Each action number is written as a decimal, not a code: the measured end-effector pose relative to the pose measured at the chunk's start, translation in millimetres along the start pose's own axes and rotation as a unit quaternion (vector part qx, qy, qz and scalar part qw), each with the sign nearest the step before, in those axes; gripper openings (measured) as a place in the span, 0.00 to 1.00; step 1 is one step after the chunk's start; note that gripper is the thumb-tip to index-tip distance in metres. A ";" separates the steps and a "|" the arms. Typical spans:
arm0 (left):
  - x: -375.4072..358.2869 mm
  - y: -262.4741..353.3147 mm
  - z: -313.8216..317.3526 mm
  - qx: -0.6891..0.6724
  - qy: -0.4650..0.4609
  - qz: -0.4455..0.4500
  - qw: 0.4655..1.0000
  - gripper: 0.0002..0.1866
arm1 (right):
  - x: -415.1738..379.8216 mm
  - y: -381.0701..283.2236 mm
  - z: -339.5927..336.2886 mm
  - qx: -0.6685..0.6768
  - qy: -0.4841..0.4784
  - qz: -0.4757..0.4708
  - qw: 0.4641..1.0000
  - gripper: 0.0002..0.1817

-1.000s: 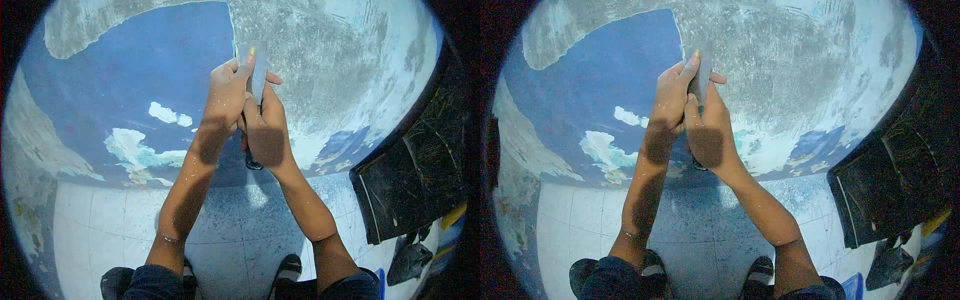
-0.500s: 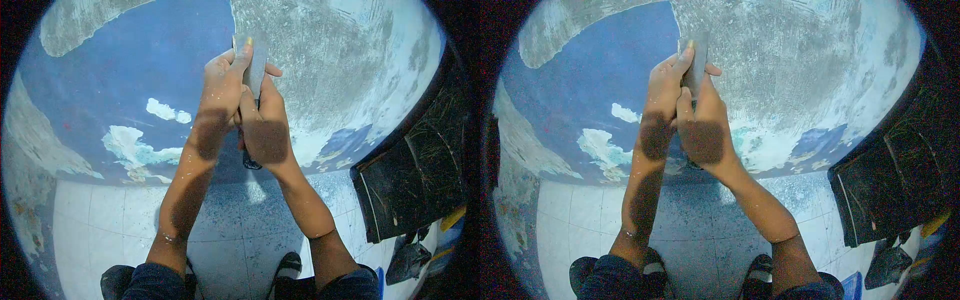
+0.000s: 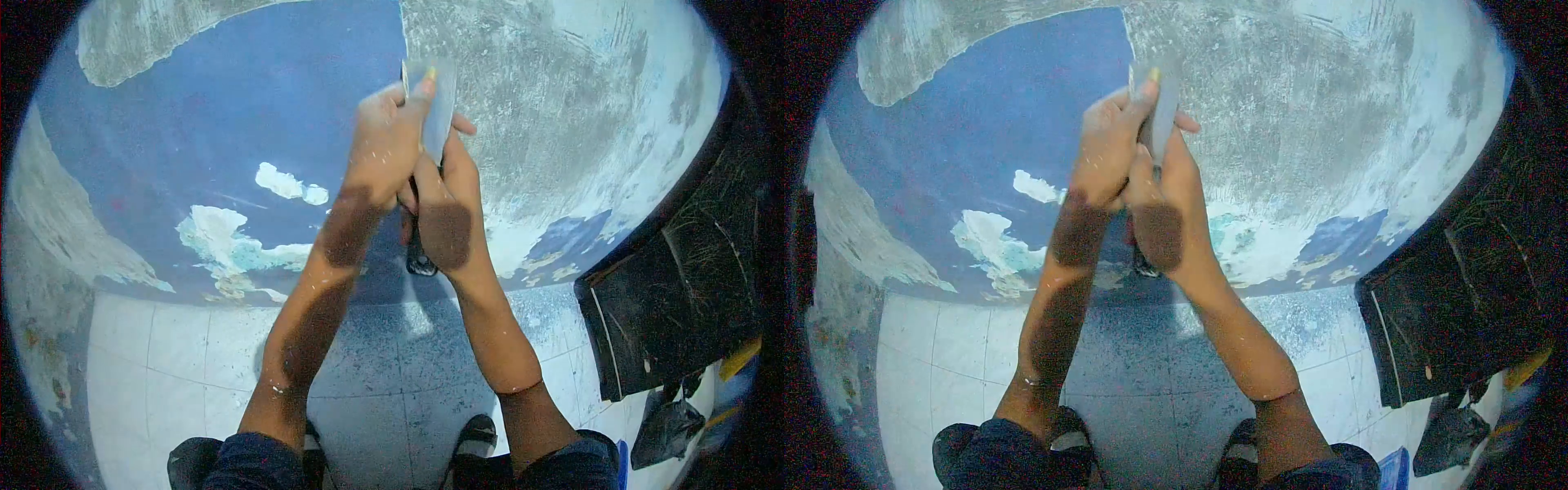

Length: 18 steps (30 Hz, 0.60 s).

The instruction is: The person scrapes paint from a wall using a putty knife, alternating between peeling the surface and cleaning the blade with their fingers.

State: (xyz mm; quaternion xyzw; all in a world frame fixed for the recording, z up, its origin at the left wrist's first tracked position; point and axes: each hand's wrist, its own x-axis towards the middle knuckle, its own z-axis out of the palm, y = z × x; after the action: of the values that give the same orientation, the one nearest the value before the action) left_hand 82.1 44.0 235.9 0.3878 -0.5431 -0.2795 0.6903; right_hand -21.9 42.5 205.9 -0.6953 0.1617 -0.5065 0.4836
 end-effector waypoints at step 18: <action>-101.2 -174.4 -24.0 -0.119 -0.446 -0.209 0.862 0.37 | -115.7 113.2 -77.1 0.106 0.119 -0.011 0.987 0.14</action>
State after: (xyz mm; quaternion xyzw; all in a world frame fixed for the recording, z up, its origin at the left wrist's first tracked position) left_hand 85.8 36.5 33.0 0.2408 -0.6617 -0.6232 0.3403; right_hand -108.5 31.6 49.3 -0.5765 0.1560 -0.6051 0.5266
